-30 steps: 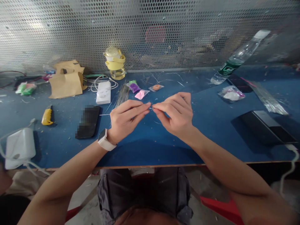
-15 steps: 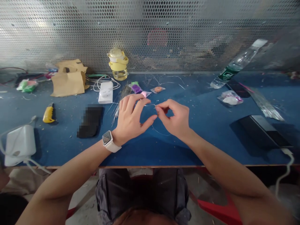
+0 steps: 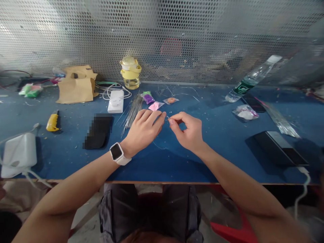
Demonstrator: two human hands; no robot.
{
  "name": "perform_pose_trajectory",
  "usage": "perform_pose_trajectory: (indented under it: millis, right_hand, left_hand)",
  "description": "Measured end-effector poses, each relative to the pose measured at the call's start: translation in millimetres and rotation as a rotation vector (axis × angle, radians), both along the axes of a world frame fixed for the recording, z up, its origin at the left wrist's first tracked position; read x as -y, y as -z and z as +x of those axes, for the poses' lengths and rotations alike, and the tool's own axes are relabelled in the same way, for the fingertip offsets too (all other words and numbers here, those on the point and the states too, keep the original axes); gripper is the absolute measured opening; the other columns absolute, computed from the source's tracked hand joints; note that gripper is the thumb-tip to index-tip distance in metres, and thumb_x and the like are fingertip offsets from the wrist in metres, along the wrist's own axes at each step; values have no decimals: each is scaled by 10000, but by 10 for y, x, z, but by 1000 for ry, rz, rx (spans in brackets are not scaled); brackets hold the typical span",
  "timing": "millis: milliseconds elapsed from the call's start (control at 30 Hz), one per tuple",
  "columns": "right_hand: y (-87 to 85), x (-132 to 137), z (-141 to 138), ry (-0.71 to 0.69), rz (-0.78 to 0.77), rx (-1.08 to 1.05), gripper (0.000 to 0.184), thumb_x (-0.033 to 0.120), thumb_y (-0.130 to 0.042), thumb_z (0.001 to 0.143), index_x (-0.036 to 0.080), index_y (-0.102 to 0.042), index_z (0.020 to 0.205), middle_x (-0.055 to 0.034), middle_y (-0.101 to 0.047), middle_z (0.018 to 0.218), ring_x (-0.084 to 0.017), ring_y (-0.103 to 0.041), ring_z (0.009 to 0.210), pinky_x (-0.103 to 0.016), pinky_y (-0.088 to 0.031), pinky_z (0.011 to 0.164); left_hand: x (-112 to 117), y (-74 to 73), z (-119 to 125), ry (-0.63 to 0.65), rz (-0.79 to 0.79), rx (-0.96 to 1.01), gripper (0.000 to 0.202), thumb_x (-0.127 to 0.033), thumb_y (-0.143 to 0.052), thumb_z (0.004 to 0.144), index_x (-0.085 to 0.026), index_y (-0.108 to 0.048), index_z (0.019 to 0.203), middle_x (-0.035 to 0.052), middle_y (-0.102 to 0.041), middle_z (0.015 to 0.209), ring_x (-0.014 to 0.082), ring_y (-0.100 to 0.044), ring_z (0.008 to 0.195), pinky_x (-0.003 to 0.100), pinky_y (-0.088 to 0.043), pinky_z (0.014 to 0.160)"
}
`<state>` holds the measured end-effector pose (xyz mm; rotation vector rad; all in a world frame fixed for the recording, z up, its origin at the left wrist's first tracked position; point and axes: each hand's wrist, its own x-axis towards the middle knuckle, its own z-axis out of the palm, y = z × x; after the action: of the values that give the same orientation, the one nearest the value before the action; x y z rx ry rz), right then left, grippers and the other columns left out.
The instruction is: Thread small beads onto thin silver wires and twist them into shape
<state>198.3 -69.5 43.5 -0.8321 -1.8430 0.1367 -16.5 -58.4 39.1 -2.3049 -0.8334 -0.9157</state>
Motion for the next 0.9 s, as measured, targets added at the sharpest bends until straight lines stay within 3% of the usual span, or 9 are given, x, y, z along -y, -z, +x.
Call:
perform_pose_trajectory:
  millis: [200,400,600,800,900]
  right_hand:
    - [10,-77,60,-32,49,59,156,243,-651,1114,246,-714,972,18,-745,799,-131,-669,666,-279,-557,655]
    - [22,-94,88,-70,63,51,116,247,-656,1123,268,-731,1037,20,-746,822,-140,-678,677,-295,-563,656]
    - [22,-134,118,-194,127,14,159,157,-653,1116,282,-749,1137,-5,-804,948,-148,-761,823,-296,-608,735]
    - [74,-155,123,-343,-89,-136,113,296,-665,1136,270,-770,1105,-20,-779,1005,-129,-742,787,-276,-621,687]
    - [127,-135,82,-403,-204,-187,206,439,-693,1117,274,-749,1226,-52,-792,1133,-162,-787,907,-320,-679,776]
  left_hand:
    - [-2,-28,-55,5,-19,10,285,-122,-523,1168,-134,-658,1419,100,-793,1061,218,-749,914,358,-557,765]
    - [-8,-108,-98,167,69,97,175,-77,-556,1141,-151,-684,1234,71,-848,1056,189,-766,839,359,-501,745]
    - [-54,-43,-75,304,-71,238,125,-162,-589,1166,-186,-708,1194,41,-856,1022,158,-782,856,307,-542,776]
    - [-43,-45,-25,377,-217,390,106,-173,-639,1148,-184,-744,1135,24,-841,974,111,-788,857,214,-583,772]
    - [19,-75,-5,400,-253,468,127,-112,-643,1123,-176,-752,1115,33,-846,1000,94,-786,847,182,-580,724]
